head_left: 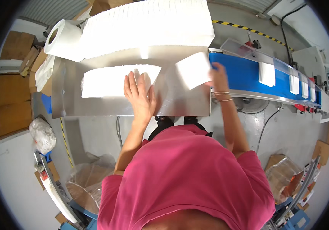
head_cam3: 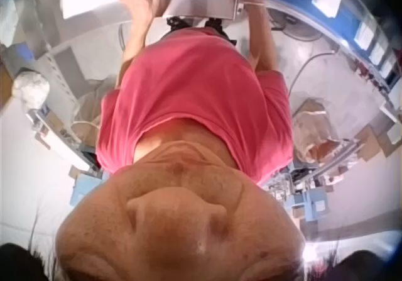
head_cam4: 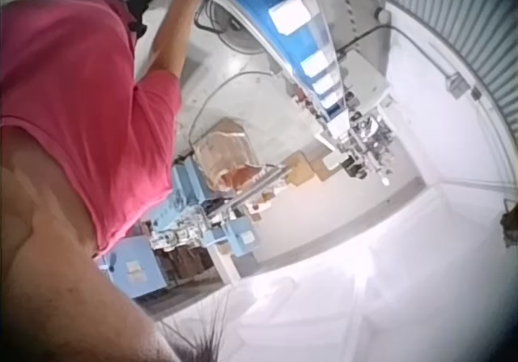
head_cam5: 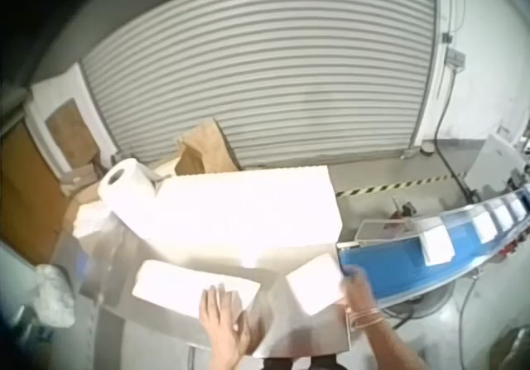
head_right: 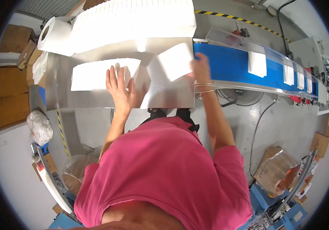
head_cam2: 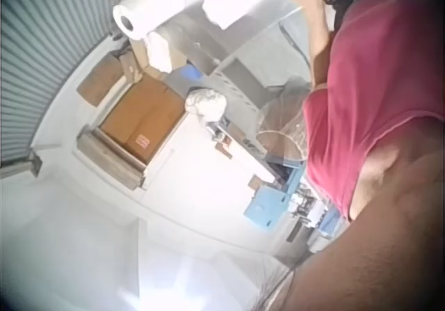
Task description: Loading stacks of paper products onto a conveyor belt for packaging.
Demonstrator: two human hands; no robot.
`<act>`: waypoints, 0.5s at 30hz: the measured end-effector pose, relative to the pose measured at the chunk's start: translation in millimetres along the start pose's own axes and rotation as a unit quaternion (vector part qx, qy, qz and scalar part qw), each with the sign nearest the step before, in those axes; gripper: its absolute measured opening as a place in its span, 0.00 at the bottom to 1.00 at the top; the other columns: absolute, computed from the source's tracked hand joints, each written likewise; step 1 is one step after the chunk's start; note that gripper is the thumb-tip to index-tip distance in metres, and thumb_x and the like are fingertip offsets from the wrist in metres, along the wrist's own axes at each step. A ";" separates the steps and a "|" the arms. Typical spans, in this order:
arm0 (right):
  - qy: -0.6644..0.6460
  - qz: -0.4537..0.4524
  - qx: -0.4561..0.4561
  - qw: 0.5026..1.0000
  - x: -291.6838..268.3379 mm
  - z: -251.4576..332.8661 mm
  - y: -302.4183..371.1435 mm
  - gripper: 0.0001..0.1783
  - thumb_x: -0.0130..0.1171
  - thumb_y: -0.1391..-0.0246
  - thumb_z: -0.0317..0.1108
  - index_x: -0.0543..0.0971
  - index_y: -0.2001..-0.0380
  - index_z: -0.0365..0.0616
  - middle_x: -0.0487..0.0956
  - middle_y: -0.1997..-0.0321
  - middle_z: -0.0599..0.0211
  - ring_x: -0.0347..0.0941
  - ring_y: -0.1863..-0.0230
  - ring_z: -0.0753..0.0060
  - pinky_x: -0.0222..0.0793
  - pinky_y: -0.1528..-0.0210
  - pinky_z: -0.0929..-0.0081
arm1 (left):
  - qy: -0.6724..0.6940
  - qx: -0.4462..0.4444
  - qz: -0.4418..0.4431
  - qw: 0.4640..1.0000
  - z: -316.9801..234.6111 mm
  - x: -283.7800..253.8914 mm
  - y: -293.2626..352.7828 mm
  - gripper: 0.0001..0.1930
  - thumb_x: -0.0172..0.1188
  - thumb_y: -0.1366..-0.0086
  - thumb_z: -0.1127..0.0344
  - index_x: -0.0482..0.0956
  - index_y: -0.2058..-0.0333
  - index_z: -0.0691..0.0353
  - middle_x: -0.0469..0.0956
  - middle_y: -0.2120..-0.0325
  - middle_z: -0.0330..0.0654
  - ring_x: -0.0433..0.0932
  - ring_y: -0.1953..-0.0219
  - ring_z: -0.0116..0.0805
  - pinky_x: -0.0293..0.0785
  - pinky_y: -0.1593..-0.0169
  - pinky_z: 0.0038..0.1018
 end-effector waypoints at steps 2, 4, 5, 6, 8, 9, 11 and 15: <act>-0.005 -0.087 -0.057 0.995 -70.2 -51.2 -40.4 0.28 0.53 0.49 0.33 0.63 0.44 0.40 0.72 0.59 0.60 0.71 0.63 0.68 0.72 0.61 0.67 | -0.002 0.002 0.035 0.999 7.3 1.0 1.1 0.21 0.58 0.45 0.74 0.74 0.50 0.61 0.58 0.40 0.55 0.53 0.38 0.60 0.53 0.40 0.51; 0.339 -0.258 -0.188 0.885 -96.0 -41.3 -42.0 0.26 0.53 0.48 0.36 0.65 0.45 0.42 0.73 0.53 0.53 0.73 0.60 0.58 0.71 0.56 0.63 | -0.002 0.010 0.031 0.999 3.3 1.4 -0.9 0.20 0.56 0.45 0.77 0.74 0.51 0.62 0.59 0.41 0.55 0.54 0.38 0.60 0.56 0.40 0.48; 0.550 -0.331 -0.277 0.715 -90.7 -15.3 -27.4 0.26 0.53 0.47 0.38 0.65 0.45 0.42 0.74 0.52 0.51 0.74 0.59 0.53 0.70 0.54 0.61 | 0.010 0.010 0.023 1.000 2.2 0.4 -0.4 0.19 0.57 0.45 0.77 0.75 0.52 0.62 0.59 0.41 0.54 0.54 0.38 0.59 0.54 0.40 0.49; 0.558 -0.366 -0.360 0.651 -80.9 5.7 -15.3 0.27 0.54 0.47 0.44 0.67 0.46 0.43 0.75 0.51 0.49 0.73 0.55 0.46 0.70 0.53 0.58 | 0.026 0.014 0.018 0.999 0.7 -0.8 -1.2 0.19 0.57 0.46 0.76 0.76 0.53 0.61 0.59 0.41 0.53 0.54 0.38 0.59 0.53 0.39 0.50; 0.426 -0.220 -0.253 0.841 -27.8 37.8 6.8 0.26 0.54 0.45 0.48 0.69 0.50 0.42 0.79 0.66 0.56 0.77 0.66 0.53 0.73 0.64 0.62 | -0.007 0.027 0.043 0.999 -3.1 0.0 -3.1 0.19 0.59 0.49 0.75 0.78 0.55 0.57 0.59 0.40 0.51 0.52 0.36 0.57 0.47 0.38 0.53; 0.513 -0.060 -0.158 0.842 5.6 40.0 9.5 0.29 0.54 0.45 0.53 0.69 0.50 0.40 0.79 0.72 0.57 0.77 0.68 0.59 0.74 0.66 0.66 | -0.003 0.036 0.053 0.998 -5.3 -0.6 -2.8 0.19 0.60 0.49 0.75 0.78 0.56 0.57 0.60 0.40 0.51 0.51 0.36 0.57 0.45 0.37 0.54; 0.231 0.107 0.062 0.965 69.6 64.7 36.9 0.34 0.57 0.47 0.53 0.65 0.47 0.39 0.76 0.69 0.58 0.76 0.67 0.63 0.75 0.68 0.69 | 0.004 0.055 0.062 0.997 -7.5 0.1 -1.1 0.18 0.61 0.50 0.74 0.79 0.58 0.56 0.59 0.39 0.51 0.50 0.35 0.57 0.41 0.37 0.54; 0.085 0.222 0.055 0.970 108.2 35.0 30.9 0.36 0.57 0.50 0.41 0.59 0.42 0.36 0.73 0.60 0.53 0.74 0.66 0.65 0.76 0.72 0.71 | 0.019 0.044 0.075 0.996 -13.1 -6.7 -4.6 0.12 0.62 0.48 0.67 0.80 0.63 0.57 0.55 0.37 0.53 0.47 0.34 0.59 0.36 0.37 0.56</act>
Point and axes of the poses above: each hand's wrist, its own y-axis away from the middle knuckle, its own x-axis out of the palm, z = x × y, the point moved 2 cm from there along -y, towards the middle knuckle
